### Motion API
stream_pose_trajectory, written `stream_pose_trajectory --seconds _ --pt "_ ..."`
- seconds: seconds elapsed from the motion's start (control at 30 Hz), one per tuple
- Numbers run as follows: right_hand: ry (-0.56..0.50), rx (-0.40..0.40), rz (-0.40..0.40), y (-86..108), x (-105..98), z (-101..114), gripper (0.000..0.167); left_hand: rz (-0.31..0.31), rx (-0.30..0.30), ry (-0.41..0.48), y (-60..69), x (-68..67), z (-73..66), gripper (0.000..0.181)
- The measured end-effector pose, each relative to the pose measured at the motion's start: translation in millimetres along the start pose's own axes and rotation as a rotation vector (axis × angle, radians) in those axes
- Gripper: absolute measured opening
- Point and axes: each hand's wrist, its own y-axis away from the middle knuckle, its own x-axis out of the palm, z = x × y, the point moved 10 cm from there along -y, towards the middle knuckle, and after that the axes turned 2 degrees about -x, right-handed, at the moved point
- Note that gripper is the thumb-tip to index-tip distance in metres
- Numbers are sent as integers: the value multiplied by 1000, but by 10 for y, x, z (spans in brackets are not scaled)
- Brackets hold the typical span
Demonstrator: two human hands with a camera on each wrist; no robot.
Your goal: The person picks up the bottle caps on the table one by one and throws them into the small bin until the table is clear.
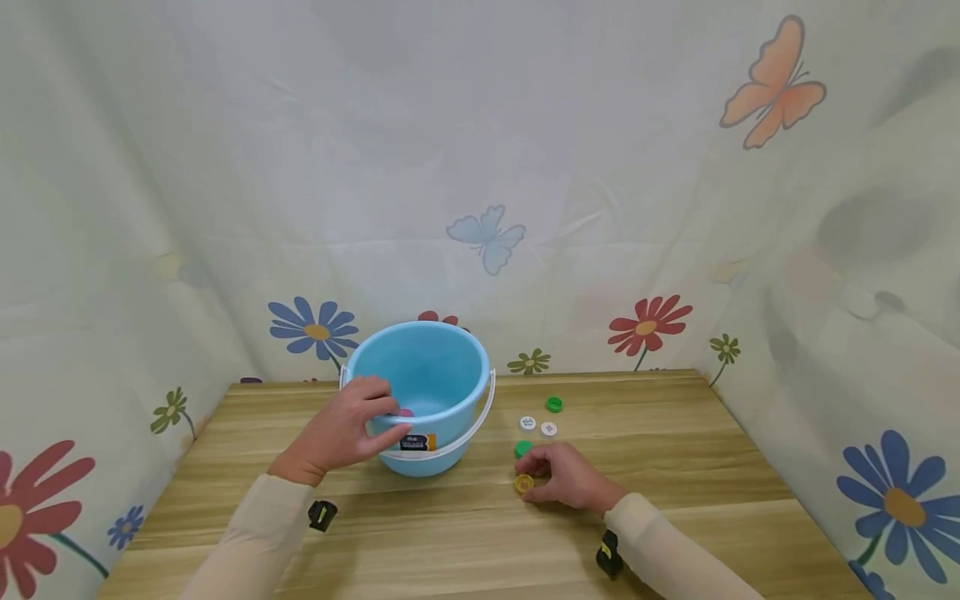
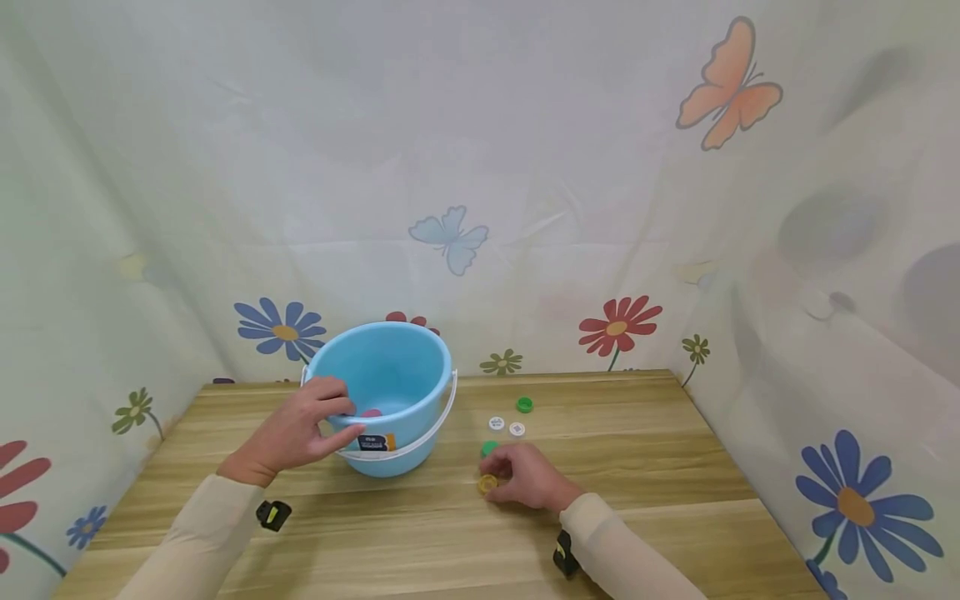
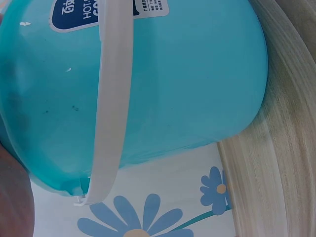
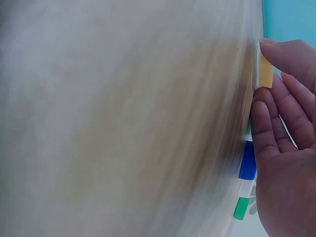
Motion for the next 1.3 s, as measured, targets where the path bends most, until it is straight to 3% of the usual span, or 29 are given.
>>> stream_pose_trajectory --seconds 0.5,0.77,1.3 --pt "-54 -17 -36 -41 -155 142 33 -4 12 3 -15 -8 2 16" --pt "-37 -22 -95 -39 -253 226 30 -2 8 -4 -9 -8 13 16" --pt "-154 -26 -200 -11 -460 275 34 -4 20 -2 -12 -8 5 18"
